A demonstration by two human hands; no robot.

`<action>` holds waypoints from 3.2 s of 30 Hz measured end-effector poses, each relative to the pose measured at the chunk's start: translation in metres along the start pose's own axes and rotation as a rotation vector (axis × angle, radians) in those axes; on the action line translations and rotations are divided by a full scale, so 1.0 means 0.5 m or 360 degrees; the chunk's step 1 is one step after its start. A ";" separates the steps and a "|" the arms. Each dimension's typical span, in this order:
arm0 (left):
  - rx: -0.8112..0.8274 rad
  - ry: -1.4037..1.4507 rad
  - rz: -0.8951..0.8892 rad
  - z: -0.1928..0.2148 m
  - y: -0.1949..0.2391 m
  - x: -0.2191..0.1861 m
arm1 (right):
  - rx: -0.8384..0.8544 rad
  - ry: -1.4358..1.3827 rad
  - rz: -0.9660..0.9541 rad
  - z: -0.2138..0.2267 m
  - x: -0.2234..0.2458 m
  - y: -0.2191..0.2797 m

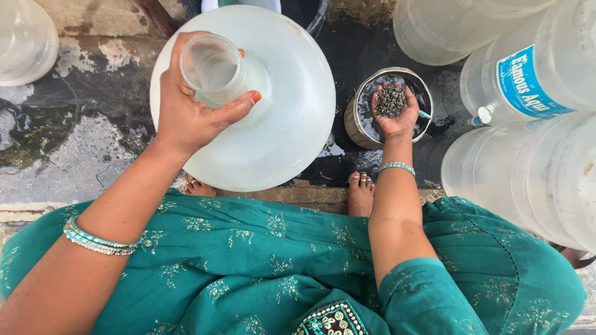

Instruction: The person pours water from a large dispenser into a bucket, then adds a handful of small dark stones into the dispenser. They use a toothbrush to scrub the inside of the dispenser's neck and opening.

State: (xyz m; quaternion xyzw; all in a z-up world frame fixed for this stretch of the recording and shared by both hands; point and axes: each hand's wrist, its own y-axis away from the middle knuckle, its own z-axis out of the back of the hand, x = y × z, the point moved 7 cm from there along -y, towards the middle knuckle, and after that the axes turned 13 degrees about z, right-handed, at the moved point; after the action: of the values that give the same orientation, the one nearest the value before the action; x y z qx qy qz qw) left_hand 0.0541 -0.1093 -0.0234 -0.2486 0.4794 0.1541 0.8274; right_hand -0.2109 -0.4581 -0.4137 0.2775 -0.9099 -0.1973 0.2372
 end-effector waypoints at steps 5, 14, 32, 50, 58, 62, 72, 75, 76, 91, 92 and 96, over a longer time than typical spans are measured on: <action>-0.0052 -0.0011 -0.0007 0.005 -0.009 -0.020 | 0.0305 -0.0291 -0.0086 -0.039 -0.009 0.030; -0.0035 -0.0327 -0.0116 -0.050 -0.054 -0.079 | 0.0118 -0.0360 0.0167 -0.069 0.030 0.065; 0.0159 -0.0482 0.0033 -0.343 -0.167 -0.132 | 0.0283 -0.0434 0.0227 -0.296 0.125 0.215; 0.0202 -0.0604 0.0054 -0.478 -0.190 -0.137 | 0.0548 0.0091 0.0891 -0.535 0.211 0.366; 0.0207 -0.0621 0.0075 -0.491 -0.190 -0.137 | 0.0552 0.0171 0.1025 -0.534 0.227 0.383; 0.0223 -0.0622 0.0096 -0.495 -0.190 -0.134 | 0.0472 0.0174 0.0987 -0.527 0.219 0.385; 0.0219 -0.0638 0.0085 -0.529 -0.186 -0.139 | 0.0301 0.0342 0.1324 -0.494 0.238 0.357; 0.0185 -0.0635 0.0060 -0.530 -0.186 -0.141 | 0.0300 0.0364 0.1384 -0.486 0.247 0.349; 0.0183 -0.0643 0.0058 -0.531 -0.185 -0.141 | 0.0285 0.0430 0.1363 -0.482 0.247 0.347; 0.0213 -0.0650 0.0096 -0.530 -0.189 -0.134 | 0.0631 0.0483 0.1415 -0.509 0.225 0.376; 0.0208 -0.0649 0.0093 -0.528 -0.188 -0.133 | 0.0713 0.0571 0.1447 -0.518 0.221 0.383; 0.0179 -0.0626 0.0059 -0.520 -0.188 -0.136 | 0.0722 0.0700 0.1496 -0.532 0.212 0.403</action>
State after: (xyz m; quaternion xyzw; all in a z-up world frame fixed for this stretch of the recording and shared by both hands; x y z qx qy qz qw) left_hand -0.1194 -0.3339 -0.0479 -0.1583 0.3210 0.1879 0.9147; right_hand -0.2277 -0.4274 -0.0652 -0.0789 -0.8844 0.1924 0.4178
